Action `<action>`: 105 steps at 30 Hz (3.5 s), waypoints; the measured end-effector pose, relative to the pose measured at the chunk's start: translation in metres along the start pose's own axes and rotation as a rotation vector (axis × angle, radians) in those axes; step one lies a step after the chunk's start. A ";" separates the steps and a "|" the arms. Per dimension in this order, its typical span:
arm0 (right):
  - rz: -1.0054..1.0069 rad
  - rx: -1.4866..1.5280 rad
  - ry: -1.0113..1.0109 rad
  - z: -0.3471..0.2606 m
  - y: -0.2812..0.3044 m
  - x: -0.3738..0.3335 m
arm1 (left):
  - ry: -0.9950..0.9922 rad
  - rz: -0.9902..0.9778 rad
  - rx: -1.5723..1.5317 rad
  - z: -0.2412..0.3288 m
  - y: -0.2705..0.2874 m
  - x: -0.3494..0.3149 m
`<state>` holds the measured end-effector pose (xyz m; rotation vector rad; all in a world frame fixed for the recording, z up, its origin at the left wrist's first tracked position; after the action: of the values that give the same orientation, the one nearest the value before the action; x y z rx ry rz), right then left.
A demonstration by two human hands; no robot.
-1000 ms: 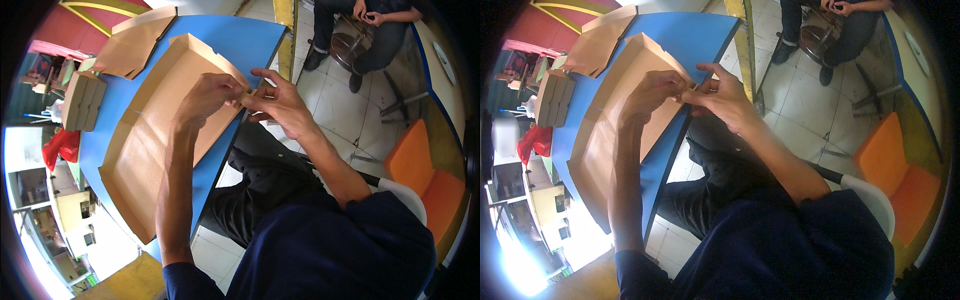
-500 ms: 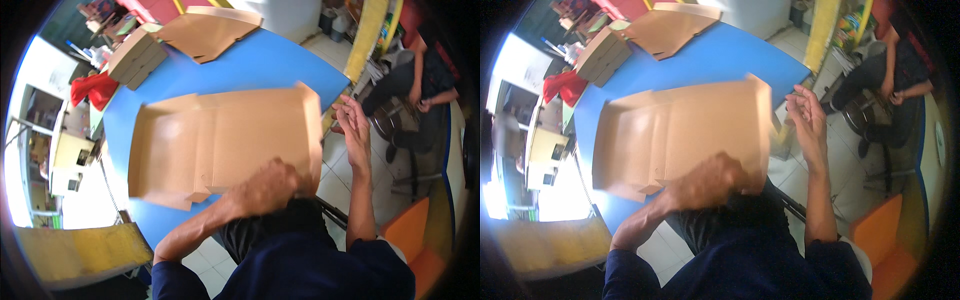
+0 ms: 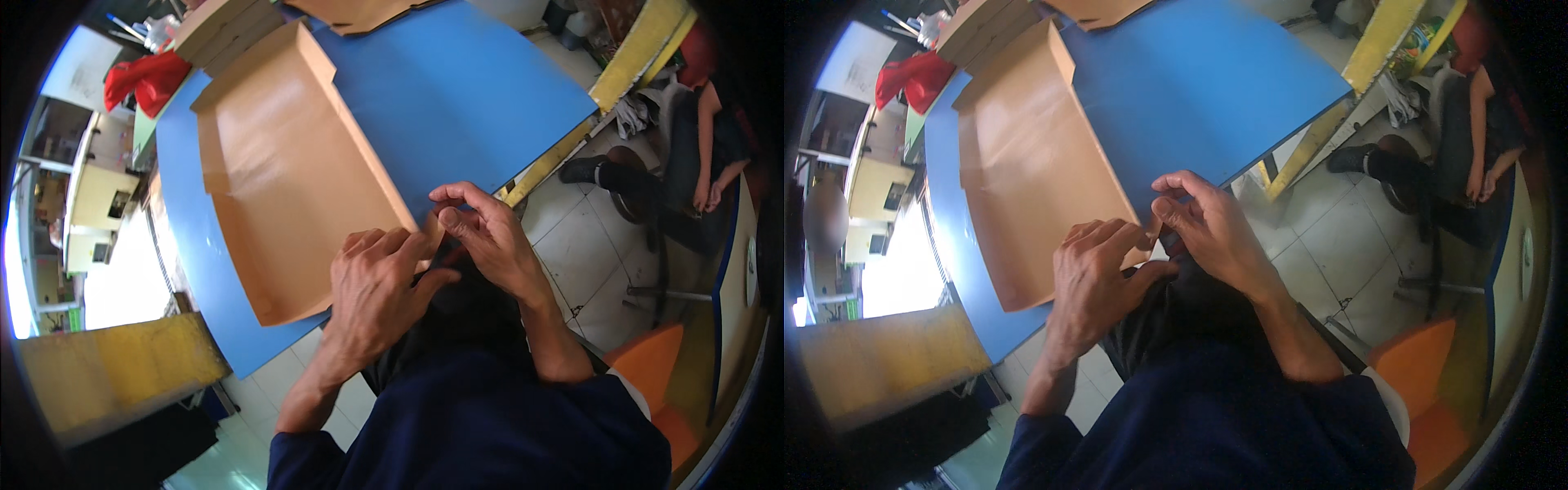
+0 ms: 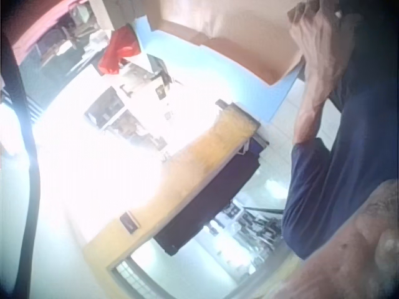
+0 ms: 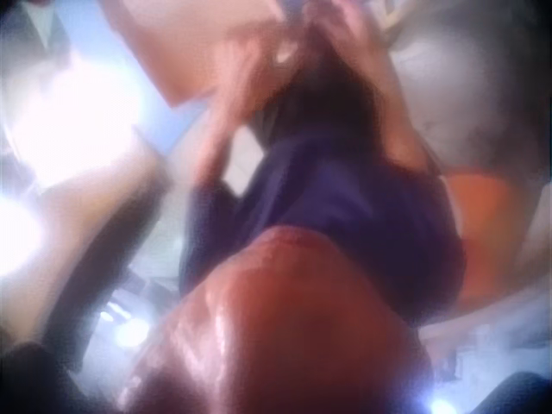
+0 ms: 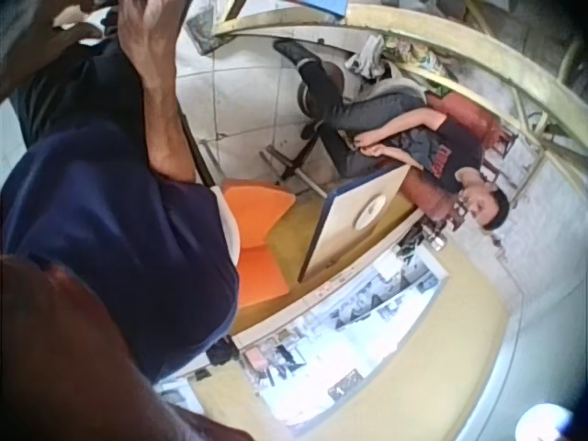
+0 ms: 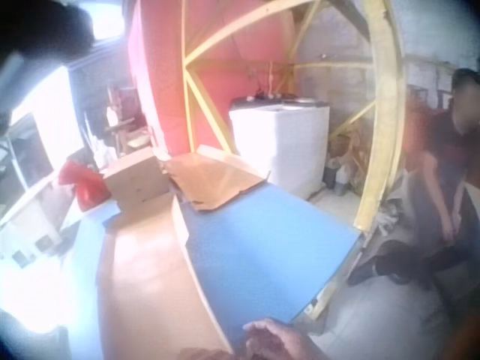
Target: The person assembles flat-packed cardboard boxes by hand. They fold the side flaps, tuck the tabs into slots, and press the seams to form the box structure. The person repeats this process for multiple boxes, stacking the finished ones on the table.
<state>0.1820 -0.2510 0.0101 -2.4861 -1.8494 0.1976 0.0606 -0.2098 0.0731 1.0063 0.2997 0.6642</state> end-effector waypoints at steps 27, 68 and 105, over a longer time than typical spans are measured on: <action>-0.168 -0.302 0.157 0.014 -0.049 0.015 | 0.371 0.198 -0.002 -0.062 0.015 -0.044; -0.047 0.303 -0.109 0.040 -0.067 0.001 | 0.640 -0.056 -0.581 -0.097 -0.001 -0.045; -0.449 -0.118 0.366 0.008 -0.099 0.004 | 0.607 0.058 0.273 -0.087 0.045 -0.084</action>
<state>0.0881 -0.2184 0.0122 -1.9195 -2.2188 -0.3627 -0.0657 -0.1880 0.0614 1.0556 0.9140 0.9944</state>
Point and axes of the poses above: each hand's wrist, its own x-axis towards the middle knuckle, its own y-axis out of the back of the hand, z = x × y, the point moved 8 cm from there along x, towards the middle knuckle, and after that the axes turned 6 degrees about y, right-handed, at the moved point
